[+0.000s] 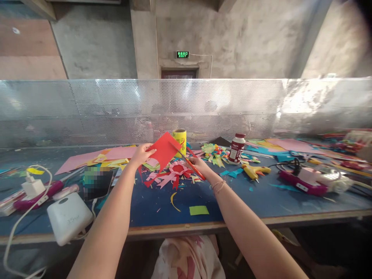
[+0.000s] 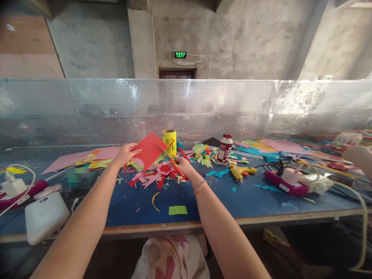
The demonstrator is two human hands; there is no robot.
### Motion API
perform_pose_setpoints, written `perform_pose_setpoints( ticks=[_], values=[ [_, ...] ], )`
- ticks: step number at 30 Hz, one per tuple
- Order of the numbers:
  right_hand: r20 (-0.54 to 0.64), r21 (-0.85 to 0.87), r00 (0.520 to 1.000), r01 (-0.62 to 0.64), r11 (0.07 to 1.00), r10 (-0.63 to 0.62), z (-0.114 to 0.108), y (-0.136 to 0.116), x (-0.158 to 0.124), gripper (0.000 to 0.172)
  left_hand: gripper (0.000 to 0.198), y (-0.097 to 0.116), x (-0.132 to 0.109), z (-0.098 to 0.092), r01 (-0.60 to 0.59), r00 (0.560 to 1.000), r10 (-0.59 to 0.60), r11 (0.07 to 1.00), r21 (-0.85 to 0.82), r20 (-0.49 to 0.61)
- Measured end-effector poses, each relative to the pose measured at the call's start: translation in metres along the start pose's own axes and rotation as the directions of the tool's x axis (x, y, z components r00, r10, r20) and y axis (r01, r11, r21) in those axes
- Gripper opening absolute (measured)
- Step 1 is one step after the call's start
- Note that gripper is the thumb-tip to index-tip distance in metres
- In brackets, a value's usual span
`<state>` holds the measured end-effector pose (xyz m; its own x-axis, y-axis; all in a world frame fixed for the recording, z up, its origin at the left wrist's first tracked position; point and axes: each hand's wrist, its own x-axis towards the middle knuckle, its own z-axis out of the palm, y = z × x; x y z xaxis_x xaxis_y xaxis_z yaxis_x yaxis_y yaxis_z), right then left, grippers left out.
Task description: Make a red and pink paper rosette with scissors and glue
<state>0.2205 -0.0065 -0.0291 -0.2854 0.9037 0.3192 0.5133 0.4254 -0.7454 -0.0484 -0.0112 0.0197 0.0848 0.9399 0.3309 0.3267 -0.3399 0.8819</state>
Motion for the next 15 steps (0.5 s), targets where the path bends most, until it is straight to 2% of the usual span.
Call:
perform_pose_setpoints(
  ticks=[3,7,11,15],
  values=[
    [0.006,-0.099,1.0,-0.021,0.995,0.022,-0.001,-0.005,-0.002,0.043,0.045,-0.003,0.002,-0.001,0.024,1.0,-0.024,1.0,-0.01,-0.001],
    [-0.004,-0.121,1.0,0.005,0.993,-0.005,-0.003,-0.009,-0.003,0.044,0.046,-0.007,0.004,-0.004,0.034,0.999,-0.032,0.998,-0.051,0.027],
    [0.081,-0.047,0.996,0.025,0.999,-0.021,-0.005,-0.01,-0.005,0.044,0.043,-0.007,0.003,-0.005,0.032,0.997,-0.023,0.992,-0.119,0.079],
    [0.179,0.062,0.984,-0.033,0.998,0.021,-0.005,-0.012,-0.01,0.043,0.044,-0.006,0.002,-0.003,0.05,0.991,-0.032,0.989,-0.136,0.133]
  ],
)
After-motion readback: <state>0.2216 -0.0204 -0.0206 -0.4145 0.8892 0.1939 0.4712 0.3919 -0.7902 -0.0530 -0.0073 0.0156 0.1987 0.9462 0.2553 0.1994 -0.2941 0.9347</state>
